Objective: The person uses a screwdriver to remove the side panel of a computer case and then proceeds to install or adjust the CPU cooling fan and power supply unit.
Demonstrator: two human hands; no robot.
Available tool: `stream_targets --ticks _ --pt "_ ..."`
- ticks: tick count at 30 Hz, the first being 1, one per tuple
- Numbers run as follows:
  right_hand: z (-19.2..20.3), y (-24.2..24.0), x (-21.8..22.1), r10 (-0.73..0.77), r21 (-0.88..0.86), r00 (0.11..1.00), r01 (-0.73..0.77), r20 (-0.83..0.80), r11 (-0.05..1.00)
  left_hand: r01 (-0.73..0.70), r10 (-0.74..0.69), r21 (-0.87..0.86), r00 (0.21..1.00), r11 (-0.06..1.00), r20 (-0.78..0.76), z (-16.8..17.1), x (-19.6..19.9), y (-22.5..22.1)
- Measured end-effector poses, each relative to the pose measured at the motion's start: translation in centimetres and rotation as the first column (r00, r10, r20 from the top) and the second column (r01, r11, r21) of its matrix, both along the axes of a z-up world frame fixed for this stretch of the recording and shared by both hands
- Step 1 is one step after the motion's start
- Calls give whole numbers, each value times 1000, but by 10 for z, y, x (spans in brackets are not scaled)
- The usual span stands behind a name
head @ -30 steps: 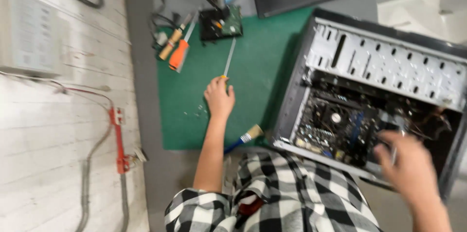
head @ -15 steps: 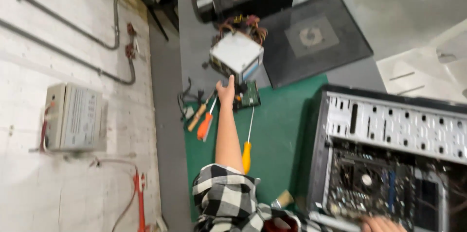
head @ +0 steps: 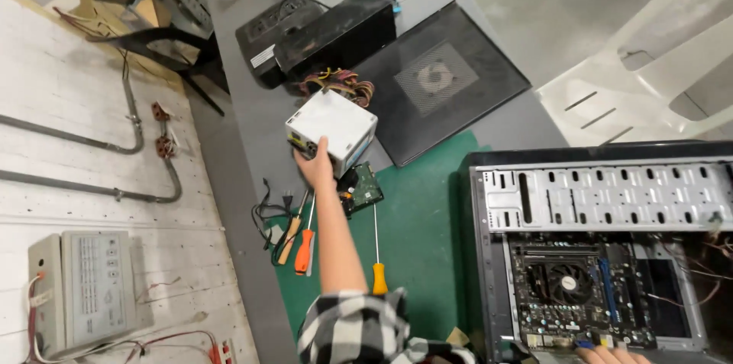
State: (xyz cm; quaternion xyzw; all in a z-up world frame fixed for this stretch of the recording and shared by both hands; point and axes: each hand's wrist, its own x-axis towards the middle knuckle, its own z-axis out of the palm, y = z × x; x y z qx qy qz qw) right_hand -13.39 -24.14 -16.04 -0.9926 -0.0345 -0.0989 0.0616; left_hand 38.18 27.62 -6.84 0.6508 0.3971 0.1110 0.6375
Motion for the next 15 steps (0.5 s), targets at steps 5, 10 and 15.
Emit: stream_targets --ticks 5,10,15 --pt "-40 0 7 65 9 993 -66 95 998 229 -280 344 954 911 107 88 -66 -2" --pt "26 30 39 12 123 1000 -14 22 992 34 -551 796 739 605 388 165 -127 -33" --pt "148 34 101 134 692 935 142 -329 708 -446 -797 893 517 61 313 226 -180 -95"
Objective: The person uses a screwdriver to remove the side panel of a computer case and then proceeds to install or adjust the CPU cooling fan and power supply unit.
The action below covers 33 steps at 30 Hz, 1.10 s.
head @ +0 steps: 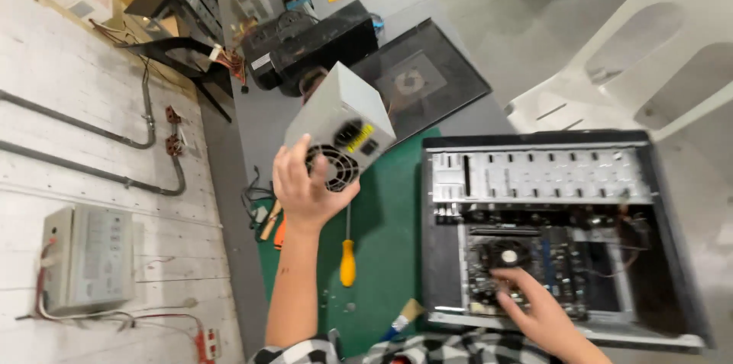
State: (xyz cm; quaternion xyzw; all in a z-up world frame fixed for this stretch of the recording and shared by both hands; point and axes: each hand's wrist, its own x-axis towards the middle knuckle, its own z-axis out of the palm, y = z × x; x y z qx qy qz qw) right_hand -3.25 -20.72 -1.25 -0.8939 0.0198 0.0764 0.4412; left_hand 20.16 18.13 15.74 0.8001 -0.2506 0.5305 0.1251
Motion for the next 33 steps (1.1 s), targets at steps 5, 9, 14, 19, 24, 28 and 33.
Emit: stream_targets --ticks 5,9,14,19,24,28,33 --pt "68 -8 65 172 459 976 -94 -130 883 -178 112 240 958 954 264 26 -44 -41" --pt "133 -11 104 228 666 947 -22 -225 746 -159 70 239 937 958 342 29 -70 -71" --pt "147 -27 133 635 980 746 -160 199 -119 -124 -76 316 831 940 551 33 -99 -104" --pt "180 -29 127 646 920 687 -86 334 -383 49 -234 316 778 948 583 34 -126 -132" --pt "224 -40 119 456 862 792 -166 406 -480 241 -363 287 766 927 530 31 -152 -149" --pt "237 -74 135 150 799 870 -346 470 -491 302 -321 113 836 946 446 12 -166 -159" --pt "246 -124 135 -186 875 945 -319 267 -364 319 -336 118 821 941 462 -18 -149 -165"
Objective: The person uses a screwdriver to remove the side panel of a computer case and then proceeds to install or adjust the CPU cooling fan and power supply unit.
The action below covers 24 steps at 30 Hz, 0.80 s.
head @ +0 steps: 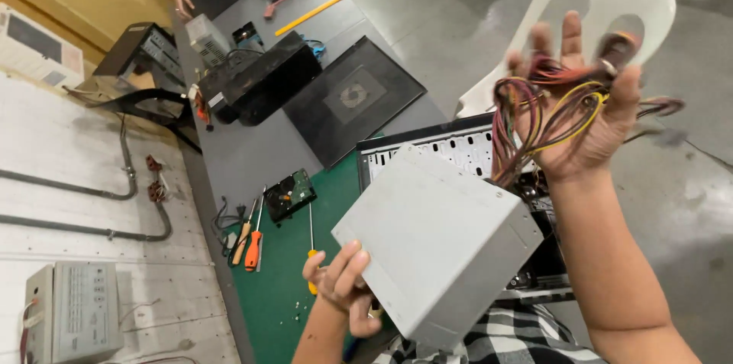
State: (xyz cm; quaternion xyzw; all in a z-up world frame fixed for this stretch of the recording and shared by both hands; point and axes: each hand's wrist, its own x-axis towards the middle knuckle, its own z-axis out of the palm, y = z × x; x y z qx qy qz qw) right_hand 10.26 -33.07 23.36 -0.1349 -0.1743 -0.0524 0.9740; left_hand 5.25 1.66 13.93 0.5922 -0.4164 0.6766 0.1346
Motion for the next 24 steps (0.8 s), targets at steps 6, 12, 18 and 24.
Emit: stream_targets --ticks 6,12,18,24 --pt "-55 -17 3 -255 -92 927 239 -276 967 48 -48 -18 749 999 -661 -72 -16 -21" --pt "-84 3 20 -403 -320 827 288 -393 902 -33 40 25 589 999 -807 -102 -31 -31" --pt "-93 38 7 -476 -861 776 503 414 71 -220 168 80 415 972 -894 -110 -42 -23" --pt "-136 63 -4 -338 -896 837 350 430 -273 -338 257 172 225 925 -940 -124 -47 -16"
